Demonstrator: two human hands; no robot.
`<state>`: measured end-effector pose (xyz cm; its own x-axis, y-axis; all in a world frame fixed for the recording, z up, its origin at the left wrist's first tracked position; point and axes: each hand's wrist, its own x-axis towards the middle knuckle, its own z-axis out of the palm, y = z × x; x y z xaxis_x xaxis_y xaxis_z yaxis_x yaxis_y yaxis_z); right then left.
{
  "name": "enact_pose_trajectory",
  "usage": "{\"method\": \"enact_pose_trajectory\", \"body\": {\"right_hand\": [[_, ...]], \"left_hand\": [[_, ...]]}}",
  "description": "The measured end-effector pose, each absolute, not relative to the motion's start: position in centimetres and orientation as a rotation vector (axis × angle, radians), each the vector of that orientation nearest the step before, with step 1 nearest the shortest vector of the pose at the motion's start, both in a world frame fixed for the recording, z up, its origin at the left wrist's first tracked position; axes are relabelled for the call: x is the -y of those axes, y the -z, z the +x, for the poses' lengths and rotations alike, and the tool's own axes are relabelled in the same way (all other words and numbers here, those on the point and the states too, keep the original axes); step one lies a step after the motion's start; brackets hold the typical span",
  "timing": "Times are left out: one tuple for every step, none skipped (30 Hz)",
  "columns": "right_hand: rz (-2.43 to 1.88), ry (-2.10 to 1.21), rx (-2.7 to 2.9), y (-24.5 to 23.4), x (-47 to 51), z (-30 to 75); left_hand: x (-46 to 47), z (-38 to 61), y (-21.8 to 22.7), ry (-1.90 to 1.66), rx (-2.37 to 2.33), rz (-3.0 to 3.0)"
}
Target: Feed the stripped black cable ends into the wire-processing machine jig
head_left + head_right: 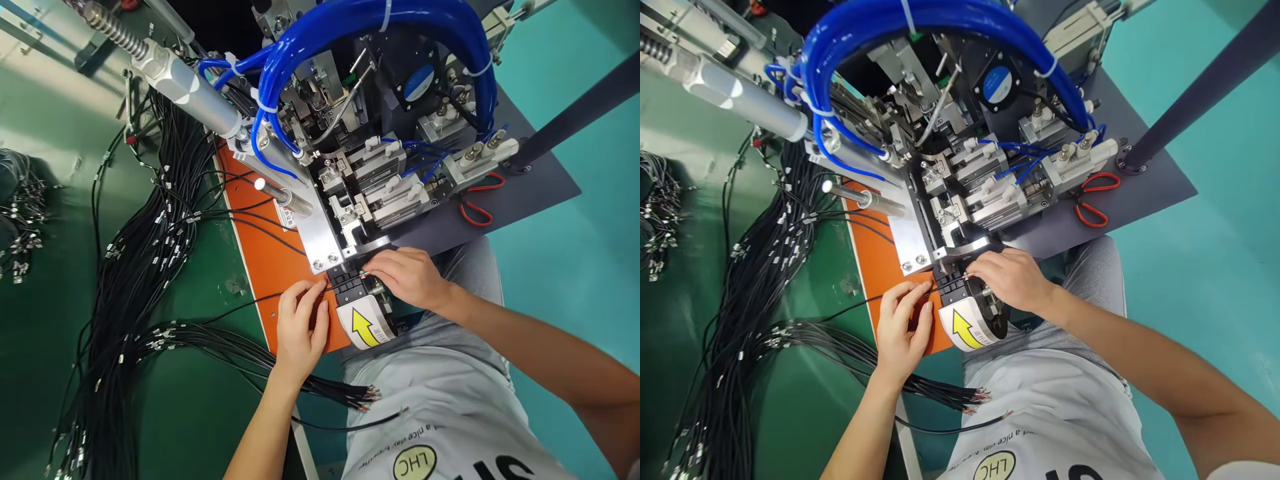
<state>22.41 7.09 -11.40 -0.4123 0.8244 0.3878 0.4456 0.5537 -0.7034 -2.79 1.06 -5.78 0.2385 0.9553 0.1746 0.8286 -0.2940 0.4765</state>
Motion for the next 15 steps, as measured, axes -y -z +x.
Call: {"method": "enact_pose_trajectory", "body": {"right_hand": [[-1.073, -0.705, 2.012, 11.2, -7.0, 22.5], [-1.144, -0.789, 1.94, 11.0, -6.9, 22.6], [-1.215, -0.917, 1.843, 10.8, -6.7, 22.6], [-1.271, -1.083, 1.731, 10.5, -6.6, 22.6], [-1.299, -1.265, 1.616, 10.3, -6.4, 22.6], [-1.302, -1.439, 1.512, 10.1, -6.3, 22.4], [-1.292, -1.577, 1.426, 10.0, -6.2, 22.2], [-1.282, -1.668, 1.361, 9.9, -6.2, 21.8], [-1.279, -1.721, 1.31, 9.8, -6.2, 21.5], [-1.283, -1.75, 1.266, 9.8, -6.2, 21.2], [-1.284, -1.772, 1.225, 9.8, -6.3, 20.8], [-1.278, -1.795, 1.188, 9.8, -6.3, 20.5], [-1.269, -1.815, 1.156, 9.8, -6.3, 20.3], [-1.256, -1.83, 1.135, 9.8, -6.3, 20.1], [-1.254, -1.826, 1.131, 9.7, -6.2, 20.0]], "left_hand": [[-1.0, -2.8, 5.8, -0.636, -1.662, 2.228], [-1.0, -2.8, 5.7, -0.641, -1.661, 2.228], [-0.9, -2.8, 5.7, -0.65, -1.656, 2.234], [-0.8, -2.9, 5.6, -0.66, -1.647, 2.248], [-0.6, -3.1, 5.5, -0.667, -1.636, 2.271], [-0.4, -3.3, 5.4, -0.664, -1.622, 2.304], [-0.2, -3.5, 5.4, -0.649, -1.604, 2.344], [0.0, -3.8, 5.4, -0.624, -1.584, 2.386], [0.1, -4.0, 5.4, -0.593, -1.564, 2.424], [0.3, -4.2, 5.4, -0.562, -1.546, 2.455], [0.4, -4.3, 5.4, -0.536, -1.529, 2.48], [0.5, -4.3, 5.4, -0.516, -1.514, 2.499], [0.5, -4.3, 5.4, -0.502, -1.502, 2.512], [0.5, -4.3, 5.3, -0.49, -1.488, 2.522], [0.4, -4.4, 5.0, -0.484, -1.473, 2.521]]}}
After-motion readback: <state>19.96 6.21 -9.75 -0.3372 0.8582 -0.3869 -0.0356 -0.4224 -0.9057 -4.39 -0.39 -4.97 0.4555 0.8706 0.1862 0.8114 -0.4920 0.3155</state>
